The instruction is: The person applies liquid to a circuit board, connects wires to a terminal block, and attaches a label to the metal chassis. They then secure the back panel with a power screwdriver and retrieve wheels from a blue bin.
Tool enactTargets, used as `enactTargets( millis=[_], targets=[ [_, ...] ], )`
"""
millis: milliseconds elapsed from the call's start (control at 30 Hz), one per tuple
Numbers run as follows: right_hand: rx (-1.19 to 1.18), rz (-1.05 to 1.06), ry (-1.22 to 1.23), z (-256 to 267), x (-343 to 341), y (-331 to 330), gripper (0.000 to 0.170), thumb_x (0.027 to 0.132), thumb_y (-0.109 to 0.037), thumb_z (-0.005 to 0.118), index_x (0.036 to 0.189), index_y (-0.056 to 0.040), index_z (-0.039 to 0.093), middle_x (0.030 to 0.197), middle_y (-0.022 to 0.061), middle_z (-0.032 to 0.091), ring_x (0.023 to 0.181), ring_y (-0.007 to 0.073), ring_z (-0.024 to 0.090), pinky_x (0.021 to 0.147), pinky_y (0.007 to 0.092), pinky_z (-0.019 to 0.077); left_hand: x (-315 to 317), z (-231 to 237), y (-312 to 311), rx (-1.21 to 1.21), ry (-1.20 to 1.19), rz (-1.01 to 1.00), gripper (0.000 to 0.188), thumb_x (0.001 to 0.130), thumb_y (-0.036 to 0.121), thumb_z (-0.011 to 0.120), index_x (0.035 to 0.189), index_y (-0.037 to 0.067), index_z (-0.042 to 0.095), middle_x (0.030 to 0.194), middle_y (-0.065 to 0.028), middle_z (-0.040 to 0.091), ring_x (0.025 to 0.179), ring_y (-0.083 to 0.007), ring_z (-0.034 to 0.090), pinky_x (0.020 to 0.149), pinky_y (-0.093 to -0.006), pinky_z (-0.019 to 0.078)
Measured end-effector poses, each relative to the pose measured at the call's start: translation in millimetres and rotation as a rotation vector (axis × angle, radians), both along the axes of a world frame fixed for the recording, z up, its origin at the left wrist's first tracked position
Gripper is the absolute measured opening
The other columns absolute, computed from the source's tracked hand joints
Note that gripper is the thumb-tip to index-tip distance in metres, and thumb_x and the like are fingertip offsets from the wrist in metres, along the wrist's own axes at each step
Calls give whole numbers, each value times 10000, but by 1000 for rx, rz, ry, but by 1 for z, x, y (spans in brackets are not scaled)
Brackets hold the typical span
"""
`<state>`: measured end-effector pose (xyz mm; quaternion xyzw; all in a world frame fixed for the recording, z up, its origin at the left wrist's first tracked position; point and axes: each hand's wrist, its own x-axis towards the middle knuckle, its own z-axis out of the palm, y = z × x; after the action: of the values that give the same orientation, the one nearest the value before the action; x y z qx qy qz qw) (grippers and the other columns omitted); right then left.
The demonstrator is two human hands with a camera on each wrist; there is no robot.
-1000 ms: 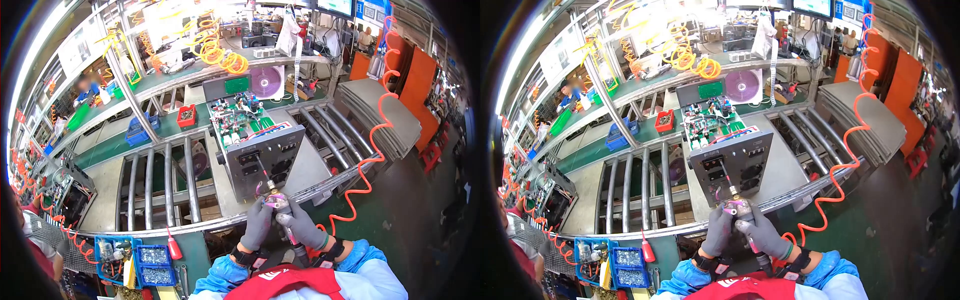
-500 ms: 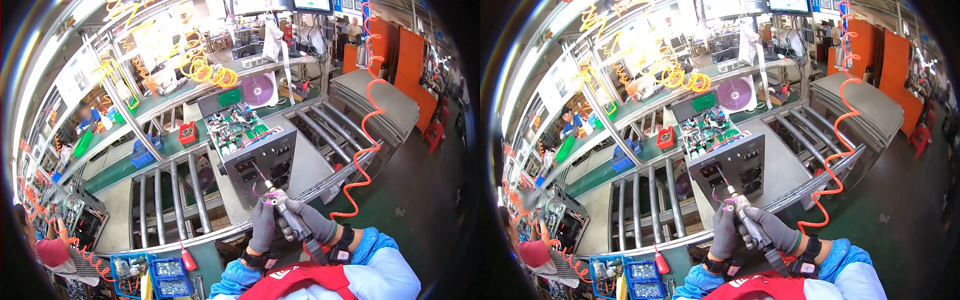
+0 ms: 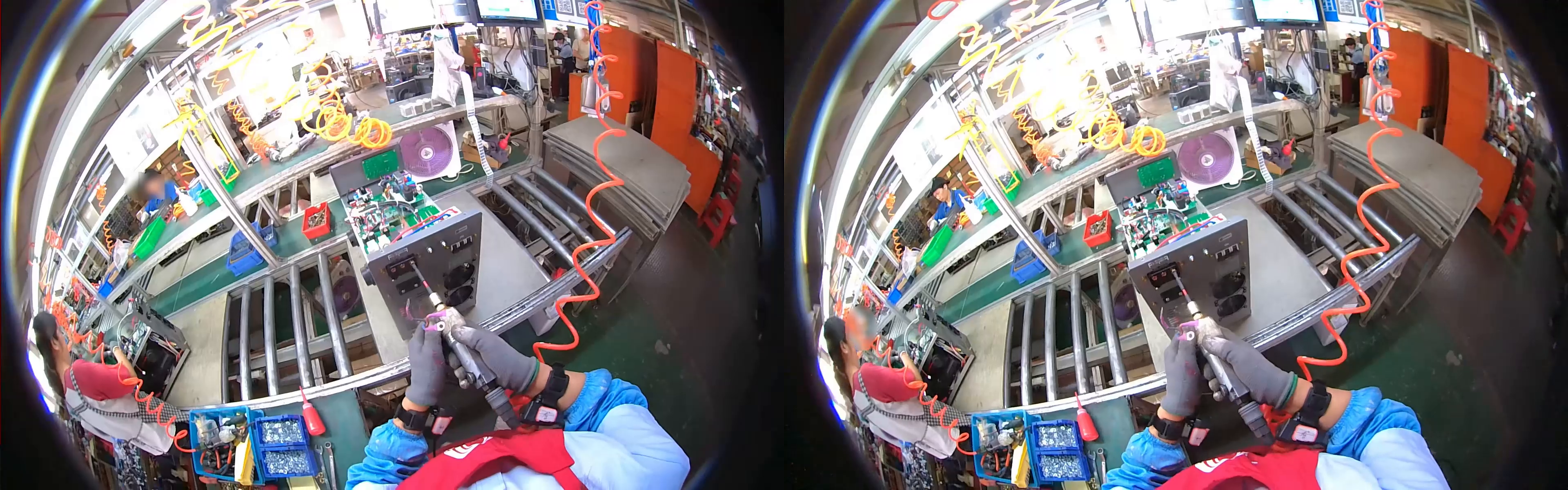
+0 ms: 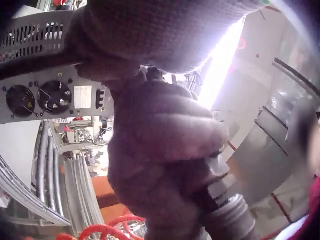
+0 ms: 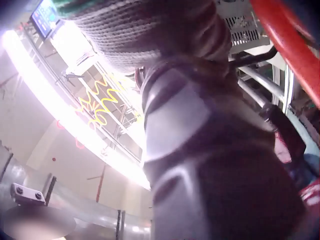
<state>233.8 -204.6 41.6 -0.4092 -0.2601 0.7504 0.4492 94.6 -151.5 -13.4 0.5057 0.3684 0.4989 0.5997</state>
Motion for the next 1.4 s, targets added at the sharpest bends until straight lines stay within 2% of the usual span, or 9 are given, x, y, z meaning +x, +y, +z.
enactTargets(
  millis=[133,200,300,400,700,933,1067,1167,1400],
  targets=[
    [40,68,-139,1,12,-19,369,1013,-282,490,1343,-138,408,835,81,573,605,166,603,503,329,552,-16,17,32,-162,-122,104,413,1044,385,462,1183,28,616,866,-85,690,534,-52,462,470,-237,368],
    [20,147,-137,-2,19,-30,485,1002,-279,504,1442,-164,335,862,87,563,653,166,602,532,331,555,-27,16,56,-137,-207,38,513,1036,429,467,1350,26,501,1057,-156,701,488,-40,399,419,-199,323],
    [-45,217,-121,-8,23,-41,643,983,-317,533,1532,-174,229,891,106,579,684,178,618,549,335,563,-27,26,64,-179,-172,32,306,1025,278,510,1204,46,601,935,-116,714,462,-19,379,401,-198,288],
    [11,289,-105,-9,32,-43,647,982,-304,540,1531,-162,228,882,110,582,666,182,616,549,340,563,-39,-3,88,-250,-324,108,226,988,134,561,1191,41,600,932,-109,698,472,-19,373,403,-193,280],
    [132,114,-163,-6,18,-8,556,984,-230,521,1485,-149,293,855,85,571,633,164,599,514,326,550,-29,-15,46,-457,-419,30,233,997,341,534,945,119,581,717,8,531,488,-70,369,413,-211,269],
    [143,90,-152,-10,10,7,521,974,-242,527,1443,-117,340,876,80,592,646,158,604,507,308,548,-18,10,7,-267,-225,-45,292,1012,371,494,981,98,592,698,49,436,507,-53,382,429,-214,282],
    [182,78,-167,-16,6,10,459,967,-241,534,1383,-103,399,903,75,628,643,144,613,503,290,545,-10,1,2,-289,-176,-25,358,999,422,477,1090,104,615,674,70,485,495,-42,389,426,-197,280],
    [188,94,-140,-11,1,10,562,974,-225,540,1481,-140,314,862,73,611,623,145,597,493,294,533,-8,13,-4,-263,-195,-45,342,997,403,509,1025,82,625,683,33,552,489,-52,468,419,-204,334],
    [101,63,-2,-8,-7,7,394,1004,-363,489,1304,-109,482,848,82,646,609,149,614,504,288,541,-14,17,-4,-272,-202,-57,289,1001,297,560,1146,58,630,737,57,530,595,-34,470,505,-209,378]
  ],
)
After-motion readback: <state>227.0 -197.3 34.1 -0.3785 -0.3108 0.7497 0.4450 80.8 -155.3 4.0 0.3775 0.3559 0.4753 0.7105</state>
